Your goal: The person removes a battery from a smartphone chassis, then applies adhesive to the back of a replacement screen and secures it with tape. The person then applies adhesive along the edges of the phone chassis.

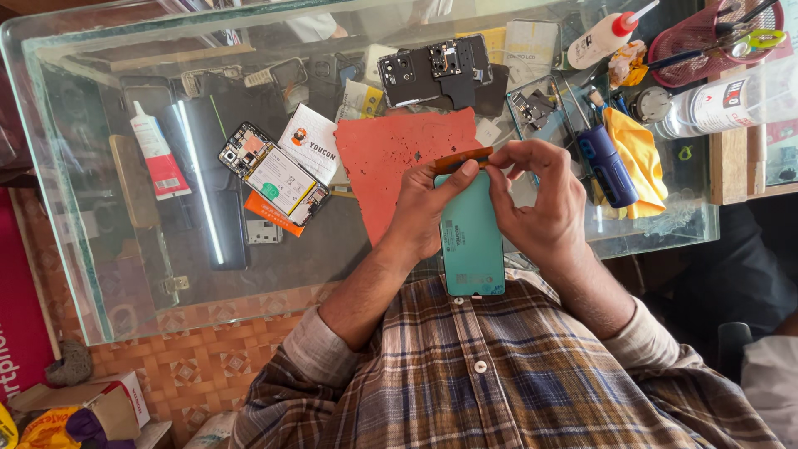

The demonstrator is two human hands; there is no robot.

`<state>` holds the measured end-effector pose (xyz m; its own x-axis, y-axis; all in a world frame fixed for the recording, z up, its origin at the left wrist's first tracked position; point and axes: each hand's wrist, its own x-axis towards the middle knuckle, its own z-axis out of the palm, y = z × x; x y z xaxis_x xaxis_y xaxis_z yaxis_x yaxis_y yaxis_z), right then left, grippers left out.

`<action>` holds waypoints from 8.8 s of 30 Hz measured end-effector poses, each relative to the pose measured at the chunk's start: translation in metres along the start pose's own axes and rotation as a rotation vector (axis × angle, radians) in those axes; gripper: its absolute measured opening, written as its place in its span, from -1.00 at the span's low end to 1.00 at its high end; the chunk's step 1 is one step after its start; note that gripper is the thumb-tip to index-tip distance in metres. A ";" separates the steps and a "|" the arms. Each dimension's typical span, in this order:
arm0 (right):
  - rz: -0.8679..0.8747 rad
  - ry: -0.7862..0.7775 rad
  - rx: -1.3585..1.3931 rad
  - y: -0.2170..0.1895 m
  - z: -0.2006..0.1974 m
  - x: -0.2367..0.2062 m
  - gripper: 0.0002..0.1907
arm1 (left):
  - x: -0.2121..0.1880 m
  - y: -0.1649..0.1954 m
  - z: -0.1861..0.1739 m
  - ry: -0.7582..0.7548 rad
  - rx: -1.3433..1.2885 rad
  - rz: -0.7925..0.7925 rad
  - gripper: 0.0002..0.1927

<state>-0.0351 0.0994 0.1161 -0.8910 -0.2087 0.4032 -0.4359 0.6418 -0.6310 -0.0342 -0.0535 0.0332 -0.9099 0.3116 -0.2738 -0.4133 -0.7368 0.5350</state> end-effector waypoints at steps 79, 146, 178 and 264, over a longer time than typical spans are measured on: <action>0.261 -0.029 0.191 0.035 -0.013 -0.015 -0.48 | 0.013 -0.024 0.015 0.084 0.258 -0.060 -0.76; -0.117 0.039 -0.096 0.043 -0.045 -0.057 -0.74 | 0.010 -0.042 0.049 -0.139 0.138 -0.244 -0.76; -0.072 0.060 0.238 0.037 -0.048 -0.069 -0.68 | -0.003 -0.029 0.051 -0.146 0.337 -0.173 -0.66; -0.459 -0.606 0.108 -0.009 0.089 -0.099 -0.83 | -0.090 0.050 -0.092 0.445 -0.175 0.188 -0.68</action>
<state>0.0462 0.0485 0.0228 -0.5181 -0.8248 0.2265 -0.7614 0.3241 -0.5614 0.0307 -0.1734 0.0112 -0.8491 -0.0932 -0.5200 -0.1974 -0.8570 0.4760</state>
